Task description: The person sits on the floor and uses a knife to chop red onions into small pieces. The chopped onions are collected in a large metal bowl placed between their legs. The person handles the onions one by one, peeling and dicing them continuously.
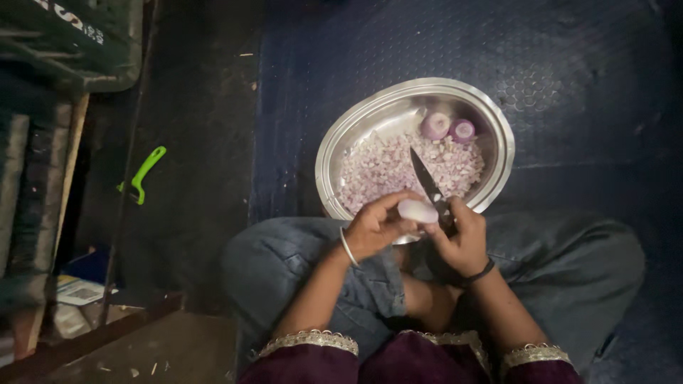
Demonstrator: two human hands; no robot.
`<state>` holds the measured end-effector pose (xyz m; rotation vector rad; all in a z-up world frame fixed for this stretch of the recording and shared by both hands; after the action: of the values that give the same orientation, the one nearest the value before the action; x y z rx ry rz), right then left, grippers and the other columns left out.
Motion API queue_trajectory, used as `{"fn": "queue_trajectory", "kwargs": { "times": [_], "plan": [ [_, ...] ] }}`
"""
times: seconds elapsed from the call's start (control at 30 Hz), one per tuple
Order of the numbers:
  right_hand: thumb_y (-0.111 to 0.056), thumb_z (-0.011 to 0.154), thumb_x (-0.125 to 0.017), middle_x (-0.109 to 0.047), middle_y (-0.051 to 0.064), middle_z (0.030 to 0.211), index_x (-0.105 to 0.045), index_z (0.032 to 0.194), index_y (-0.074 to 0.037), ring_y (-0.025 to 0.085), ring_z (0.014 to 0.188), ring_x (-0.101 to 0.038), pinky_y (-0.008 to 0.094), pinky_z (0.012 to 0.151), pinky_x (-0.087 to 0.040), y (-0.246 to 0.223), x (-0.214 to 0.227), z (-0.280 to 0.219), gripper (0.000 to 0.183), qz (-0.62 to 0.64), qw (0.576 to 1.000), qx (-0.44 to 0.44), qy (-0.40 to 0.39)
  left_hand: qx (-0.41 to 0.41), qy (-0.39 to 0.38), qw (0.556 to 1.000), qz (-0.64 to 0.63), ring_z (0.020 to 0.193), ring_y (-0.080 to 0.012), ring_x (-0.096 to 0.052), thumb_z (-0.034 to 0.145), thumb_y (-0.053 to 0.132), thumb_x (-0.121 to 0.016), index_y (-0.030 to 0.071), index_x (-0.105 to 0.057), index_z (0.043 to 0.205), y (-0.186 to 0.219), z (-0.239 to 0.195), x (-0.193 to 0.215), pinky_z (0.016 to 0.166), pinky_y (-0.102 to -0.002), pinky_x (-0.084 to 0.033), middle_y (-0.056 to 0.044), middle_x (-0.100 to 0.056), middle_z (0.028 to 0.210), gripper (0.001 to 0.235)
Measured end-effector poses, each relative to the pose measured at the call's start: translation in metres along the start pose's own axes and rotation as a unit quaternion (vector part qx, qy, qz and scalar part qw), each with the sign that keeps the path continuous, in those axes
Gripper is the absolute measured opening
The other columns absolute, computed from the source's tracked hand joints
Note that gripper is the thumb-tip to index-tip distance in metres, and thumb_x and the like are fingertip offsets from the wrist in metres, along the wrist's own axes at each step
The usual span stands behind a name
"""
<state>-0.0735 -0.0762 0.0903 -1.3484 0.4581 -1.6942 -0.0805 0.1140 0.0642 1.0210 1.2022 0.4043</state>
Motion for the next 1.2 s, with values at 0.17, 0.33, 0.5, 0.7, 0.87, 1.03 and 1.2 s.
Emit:
{"fn": "queue_trajectory", "kwargs": {
  "times": [0.17,0.33,0.5,0.7,0.87,1.03,1.2],
  "plan": [
    [-0.062,0.083,-0.07,-0.056,0.014,0.072,-0.059,0.101,0.0,0.027,0.06,-0.059,0.037,0.057,-0.045,0.004,0.002,0.001,0.066,0.007,0.999,0.042,-0.002,-0.057,-0.021,0.993,0.101,0.129,-0.0201,-0.06,0.101,0.008,-0.069,-0.002,-0.057,0.139,0.017,-0.007,-0.013,0.107,-0.033,-0.057,-0.007,-0.054,0.141,0.041],
    [-0.067,0.083,-0.067,-0.058,0.013,0.074,-0.06,0.105,0.003,0.027,0.061,-0.062,0.035,0.057,-0.048,0.005,0.004,0.008,0.074,0.043,0.997,0.062,-0.005,-0.007,-0.002,0.997,0.079,0.128,-0.0205,-0.061,0.101,0.011,-0.07,-0.001,-0.056,0.14,0.013,-0.005,-0.016,0.106,-0.032,-0.057,-0.009,-0.057,0.138,0.043],
    [-0.059,0.093,-0.063,-0.055,0.015,0.072,-0.055,0.087,-0.002,0.032,0.063,-0.06,0.039,0.058,-0.046,0.013,-0.001,0.009,0.057,0.036,0.997,0.066,-0.023,-0.024,0.03,0.995,0.088,0.121,-0.0193,-0.063,0.101,0.012,-0.071,-0.003,-0.057,0.138,0.001,0.002,-0.015,0.104,-0.033,-0.056,-0.01,-0.061,0.131,0.043],
    [-0.049,0.098,-0.059,-0.054,0.015,0.067,-0.055,0.083,-0.002,0.034,0.06,-0.059,0.041,0.055,-0.043,0.015,-0.004,0.014,0.05,0.038,0.997,0.058,-0.022,0.02,0.046,0.999,-0.001,0.1,-0.0161,-0.069,0.101,0.014,-0.071,-0.003,-0.057,0.135,-0.017,0.009,-0.004,0.092,-0.031,-0.058,-0.01,-0.07,0.118,0.041],
    [-0.05,0.096,-0.061,-0.052,0.014,0.068,-0.057,0.086,-0.003,0.033,0.059,-0.058,0.04,0.056,-0.043,0.017,-0.007,0.014,0.048,0.038,0.999,0.029,-0.027,0.022,0.054,0.998,-0.01,0.103,-0.0179,-0.068,0.101,0.013,-0.072,-0.004,-0.058,0.135,-0.023,0.012,0.002,0.093,-0.032,-0.058,-0.012,-0.069,0.12,0.041],
    [-0.064,0.085,-0.068,-0.051,0.013,0.071,-0.053,0.091,0.0,0.027,0.059,-0.054,0.036,0.056,-0.044,0.016,-0.007,0.018,0.067,0.038,0.999,0.015,0.006,-0.014,0.027,0.999,0.025,0.126,-0.0193,-0.061,0.101,0.016,-0.072,-0.002,-0.056,0.14,-0.013,0.012,0.0,0.111,-0.032,-0.052,-0.009,-0.06,0.135,0.045],
    [-0.073,0.083,-0.067,-0.052,0.012,0.069,-0.052,0.09,0.0,0.025,0.058,-0.056,0.035,0.056,-0.044,0.017,-0.009,0.017,0.075,0.035,0.999,-0.002,0.012,-0.005,0.006,1.0,0.001,0.129,-0.021,-0.061,0.102,0.018,-0.071,-0.001,-0.056,0.14,-0.007,0.012,-0.004,0.112,-0.033,-0.052,-0.01,-0.06,0.137,0.046]
  ]
}}
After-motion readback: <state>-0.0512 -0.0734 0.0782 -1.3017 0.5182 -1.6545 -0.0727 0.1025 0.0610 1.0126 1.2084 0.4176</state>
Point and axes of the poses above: each hand's wrist, its own z-axis towards the middle knuckle, its own x-axis out of the back of the hand, y = z × x, the point moved 4 cm from there along z, towards the middle knuckle
